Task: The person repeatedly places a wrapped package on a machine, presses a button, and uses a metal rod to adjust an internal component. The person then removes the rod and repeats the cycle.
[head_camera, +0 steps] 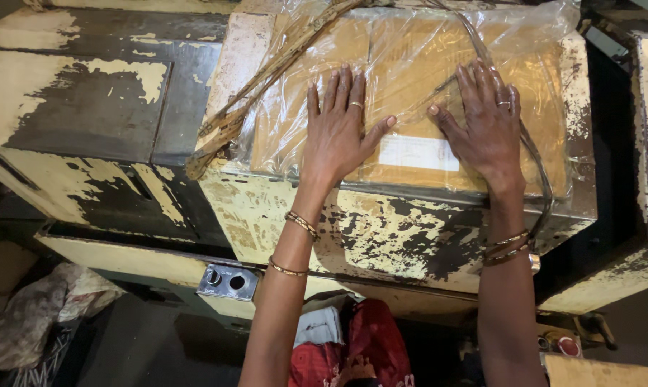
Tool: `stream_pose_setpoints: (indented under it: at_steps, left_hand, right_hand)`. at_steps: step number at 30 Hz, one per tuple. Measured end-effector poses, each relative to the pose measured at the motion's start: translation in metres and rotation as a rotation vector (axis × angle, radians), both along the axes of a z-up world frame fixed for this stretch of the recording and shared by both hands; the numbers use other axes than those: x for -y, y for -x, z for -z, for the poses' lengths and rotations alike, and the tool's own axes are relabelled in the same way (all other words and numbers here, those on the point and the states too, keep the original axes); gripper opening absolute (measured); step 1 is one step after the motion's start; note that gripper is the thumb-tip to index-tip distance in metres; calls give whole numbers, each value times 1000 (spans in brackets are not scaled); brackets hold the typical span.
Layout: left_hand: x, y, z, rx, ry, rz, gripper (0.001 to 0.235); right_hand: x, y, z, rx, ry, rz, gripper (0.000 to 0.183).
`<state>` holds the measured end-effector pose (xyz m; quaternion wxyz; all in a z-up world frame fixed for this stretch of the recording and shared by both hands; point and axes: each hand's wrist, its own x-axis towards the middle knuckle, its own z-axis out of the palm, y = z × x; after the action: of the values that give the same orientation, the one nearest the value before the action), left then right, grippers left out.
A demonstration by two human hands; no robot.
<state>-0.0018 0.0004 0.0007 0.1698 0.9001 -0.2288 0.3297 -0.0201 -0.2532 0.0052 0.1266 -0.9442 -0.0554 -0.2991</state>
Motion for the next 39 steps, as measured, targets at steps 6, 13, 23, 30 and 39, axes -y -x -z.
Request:
stream_pose_setpoints:
  at_steps: [6, 13, 23, 30, 39]
  left_hand:
    - [0, 0, -1, -15, 14, 13, 96]
    - [0, 1, -2, -22, 1, -4, 95]
    - [1, 1, -2, -41, -11, -2, 96]
    - [2, 6, -6, -49, -17, -3, 94]
    - [0, 11, -13, -118, -23, 70, 87]
  right_hand:
    - [2, -2, 1, -19, 13, -8, 90]
    - [1, 0, 0, -5, 13, -6, 90]
    - [4, -3, 3, -30, 21, 2, 90]
    - [0, 1, 0, -10, 18, 14, 86]
    - [13, 68, -12, 301, 153, -125, 60]
